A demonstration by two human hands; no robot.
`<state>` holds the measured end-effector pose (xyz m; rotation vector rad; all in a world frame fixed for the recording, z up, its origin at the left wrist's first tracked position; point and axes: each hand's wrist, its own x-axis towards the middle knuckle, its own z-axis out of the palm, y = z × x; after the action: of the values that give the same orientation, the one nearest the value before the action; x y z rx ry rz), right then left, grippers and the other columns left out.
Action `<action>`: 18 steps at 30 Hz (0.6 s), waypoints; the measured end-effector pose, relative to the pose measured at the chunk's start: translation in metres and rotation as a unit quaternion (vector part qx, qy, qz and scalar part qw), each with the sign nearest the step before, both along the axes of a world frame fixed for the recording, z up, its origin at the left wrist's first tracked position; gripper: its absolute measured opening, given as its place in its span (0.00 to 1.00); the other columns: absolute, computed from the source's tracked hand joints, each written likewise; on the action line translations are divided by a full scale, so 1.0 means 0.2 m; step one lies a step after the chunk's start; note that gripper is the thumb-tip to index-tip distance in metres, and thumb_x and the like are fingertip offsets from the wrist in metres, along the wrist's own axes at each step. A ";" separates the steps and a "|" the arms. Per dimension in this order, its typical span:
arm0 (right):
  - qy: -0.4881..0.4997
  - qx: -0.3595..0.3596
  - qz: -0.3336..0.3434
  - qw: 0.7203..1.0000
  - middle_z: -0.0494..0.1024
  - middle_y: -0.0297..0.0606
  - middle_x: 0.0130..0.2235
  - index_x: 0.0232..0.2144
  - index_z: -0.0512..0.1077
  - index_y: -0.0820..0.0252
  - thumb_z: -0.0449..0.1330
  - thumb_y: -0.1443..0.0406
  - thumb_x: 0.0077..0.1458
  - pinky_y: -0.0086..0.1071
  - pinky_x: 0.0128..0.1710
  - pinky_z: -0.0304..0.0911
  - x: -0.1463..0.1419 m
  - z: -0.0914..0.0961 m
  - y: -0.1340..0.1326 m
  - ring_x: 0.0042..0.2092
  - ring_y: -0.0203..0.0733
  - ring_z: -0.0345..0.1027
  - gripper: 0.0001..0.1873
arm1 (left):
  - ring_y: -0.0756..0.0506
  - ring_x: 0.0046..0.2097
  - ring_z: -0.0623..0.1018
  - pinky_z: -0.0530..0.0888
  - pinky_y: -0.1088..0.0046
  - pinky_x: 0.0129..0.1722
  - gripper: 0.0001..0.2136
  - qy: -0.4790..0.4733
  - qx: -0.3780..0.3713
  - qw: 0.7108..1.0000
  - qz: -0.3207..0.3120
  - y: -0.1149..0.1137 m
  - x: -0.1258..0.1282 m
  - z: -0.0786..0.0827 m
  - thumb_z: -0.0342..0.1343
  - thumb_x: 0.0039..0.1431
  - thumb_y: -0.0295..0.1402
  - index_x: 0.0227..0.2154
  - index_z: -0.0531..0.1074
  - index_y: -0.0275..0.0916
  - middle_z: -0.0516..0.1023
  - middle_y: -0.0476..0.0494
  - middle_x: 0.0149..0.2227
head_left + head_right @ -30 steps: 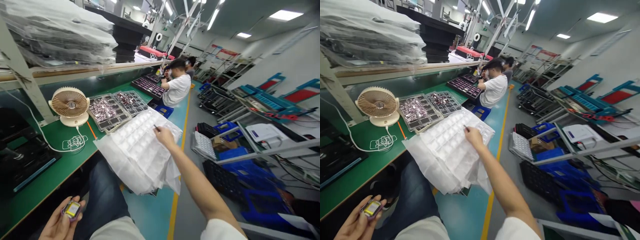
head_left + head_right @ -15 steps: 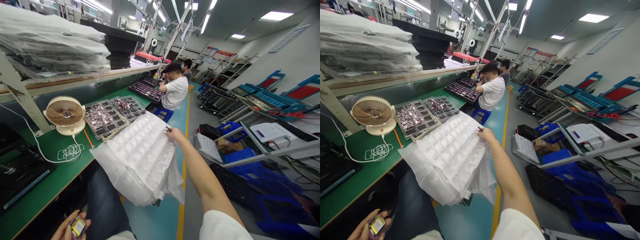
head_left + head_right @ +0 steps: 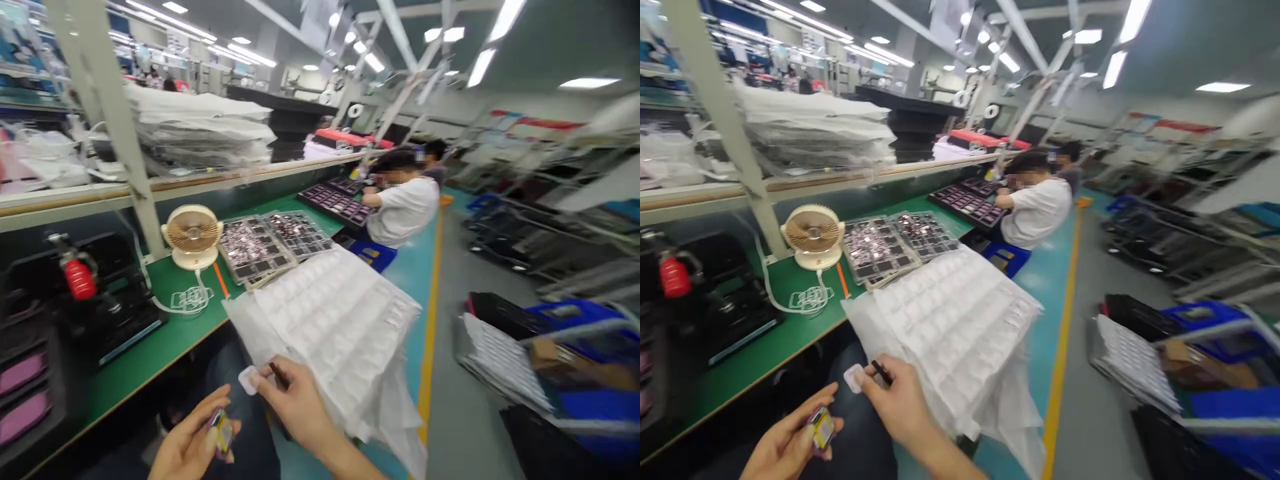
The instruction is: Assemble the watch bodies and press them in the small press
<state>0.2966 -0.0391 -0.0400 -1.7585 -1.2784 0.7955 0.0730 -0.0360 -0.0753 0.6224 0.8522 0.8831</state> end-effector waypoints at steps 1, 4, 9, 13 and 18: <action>0.073 0.002 0.011 0.997 0.77 0.33 0.26 0.30 0.81 0.58 0.68 0.47 0.58 0.30 0.28 0.59 -0.13 -0.06 -0.01 0.28 0.38 0.65 0.21 | 0.29 0.45 0.85 0.80 0.62 0.33 0.21 -0.013 0.002 1.000 0.000 0.00 -0.01 0.02 0.74 0.50 0.46 0.44 0.86 0.39 0.73 0.26 0.65; 0.227 -0.032 0.036 0.973 0.79 0.36 0.29 0.31 0.80 0.60 0.71 0.44 0.54 0.31 0.30 0.62 -0.36 -0.15 -0.01 0.30 0.38 0.66 0.25 | 0.32 0.45 0.83 0.78 0.64 0.35 0.22 -0.043 -0.002 0.999 0.006 0.01 -0.12 0.08 0.74 0.52 0.43 0.47 0.85 0.37 0.78 0.24 0.59; 0.433 -0.167 0.139 0.875 0.69 0.25 0.21 0.33 0.74 0.60 0.73 0.44 0.53 0.25 0.18 0.41 -0.49 -0.17 0.08 0.18 0.25 0.44 0.26 | 0.37 0.42 0.83 0.76 0.66 0.36 0.21 -0.059 0.003 0.998 0.037 0.02 -0.33 0.11 0.72 0.55 0.41 0.49 0.84 0.36 0.84 0.29 0.44; 0.497 -0.202 0.176 0.826 0.74 0.28 0.23 0.34 0.72 0.60 0.76 0.48 0.50 0.23 0.16 0.37 -0.54 -0.17 0.11 0.17 0.23 0.42 0.25 | 0.37 0.42 0.83 0.76 0.67 0.35 0.21 -0.081 0.000 0.996 0.037 0.02 -0.39 0.11 0.72 0.55 0.40 0.49 0.83 0.35 0.85 0.31 0.39; 0.365 -0.066 0.172 0.913 0.85 0.42 0.34 0.38 0.82 0.58 0.74 0.53 0.55 0.27 0.23 0.65 -0.53 -0.10 0.13 0.28 0.37 0.74 0.17 | 0.33 0.48 0.83 0.78 0.66 0.35 0.20 -0.070 0.028 0.996 0.056 0.02 -0.41 0.11 0.72 0.54 0.40 0.48 0.84 0.39 0.76 0.27 0.61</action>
<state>0.1901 -0.0140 -0.0605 -1.1355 -1.0242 1.5899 -0.0090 -0.0312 -0.0542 0.5590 0.7432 1.0432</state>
